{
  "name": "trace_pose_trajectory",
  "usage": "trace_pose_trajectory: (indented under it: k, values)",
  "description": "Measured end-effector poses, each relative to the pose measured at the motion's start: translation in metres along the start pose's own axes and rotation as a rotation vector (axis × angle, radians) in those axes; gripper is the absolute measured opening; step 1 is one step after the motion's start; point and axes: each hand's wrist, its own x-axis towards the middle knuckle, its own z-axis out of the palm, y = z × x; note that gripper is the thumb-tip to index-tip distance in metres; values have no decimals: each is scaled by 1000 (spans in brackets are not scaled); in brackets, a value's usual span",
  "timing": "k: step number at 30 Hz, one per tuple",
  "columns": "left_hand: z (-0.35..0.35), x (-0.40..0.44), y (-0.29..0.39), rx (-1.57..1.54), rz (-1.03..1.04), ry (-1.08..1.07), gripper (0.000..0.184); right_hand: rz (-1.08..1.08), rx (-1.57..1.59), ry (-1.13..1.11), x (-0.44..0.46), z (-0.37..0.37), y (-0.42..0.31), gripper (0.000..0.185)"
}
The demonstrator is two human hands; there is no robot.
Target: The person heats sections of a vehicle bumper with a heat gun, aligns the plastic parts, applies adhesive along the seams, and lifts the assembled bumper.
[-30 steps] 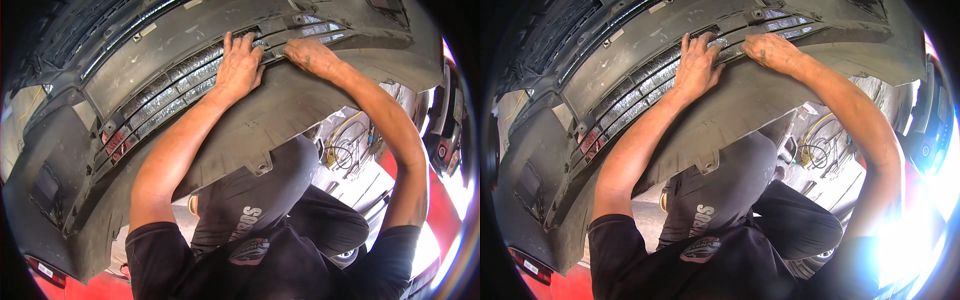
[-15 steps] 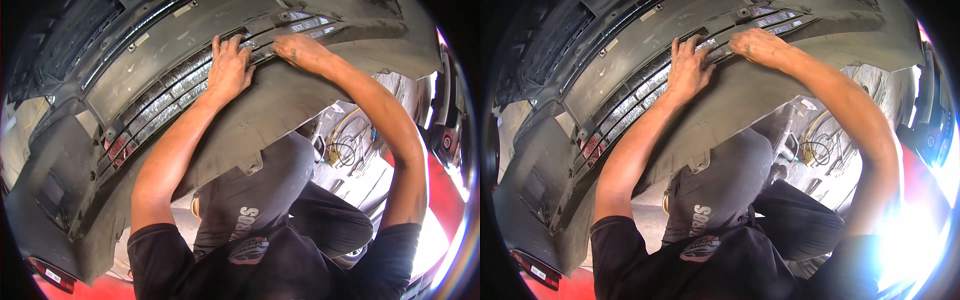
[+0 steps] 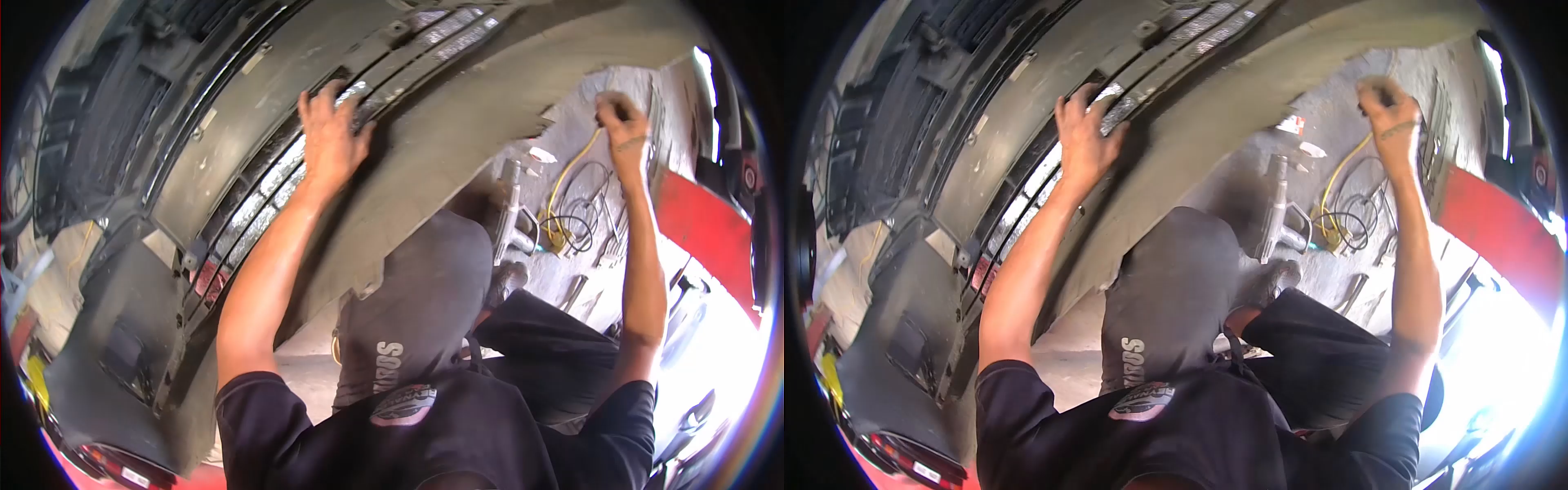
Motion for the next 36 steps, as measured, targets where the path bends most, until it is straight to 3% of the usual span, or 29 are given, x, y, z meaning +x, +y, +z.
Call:
trace_pose_trajectory:
  k: [2, 7, 10, 16, 20, 21, 23, 24, 26, 27, 31, 36]
  values:
    - [5, -3, -7, 37, 41, 41, 51, 98, -74, -32, -22, 6, 71, 26]
    - [-2, 2, 2, 19, 47, 21, 49, 108, -54, 195, -85, 34, 129, 52]
    - [-2, 2, 3, 42, 58, 12, 48, 375, 62, 20, -141, 62, 154, 57]
    - [6, 0, -10, 36, 89, 54, 52, 527, 212, 80, -152, 112, 154, 43]
    - [-5, -2, -1, 51, 10, 11, 48, 439, 109, 81, -139, 107, 148, 27]
    - [-4, -1, -1, 29, -2, -4, 49, 443, 11, -13, -138, 101, 151, 33]
    - [2, -3, -6, 53, 39, 44, 50, 237, 38, 32, -144, 108, 167, 47]
    - [3, -1, -6, 29, 39, 36, 50, 275, 61, -68, -139, 102, 150, 60]
    - [2, -2, -3, 5, 37, 8, 49, 266, 155, -77, -134, 110, 131, 64]
    - [2, -1, -2, 13, 33, 9, 49, 274, 211, -53, -131, 119, 124, 62]
    - [3, 1, 4, 30, 21, 14, 49, 108, -59, -80, -118, 132, 114, 48]
    - [4, 1, 2, 27, 17, 28, 48, 187, -136, -204, -103, 136, 107, 50]
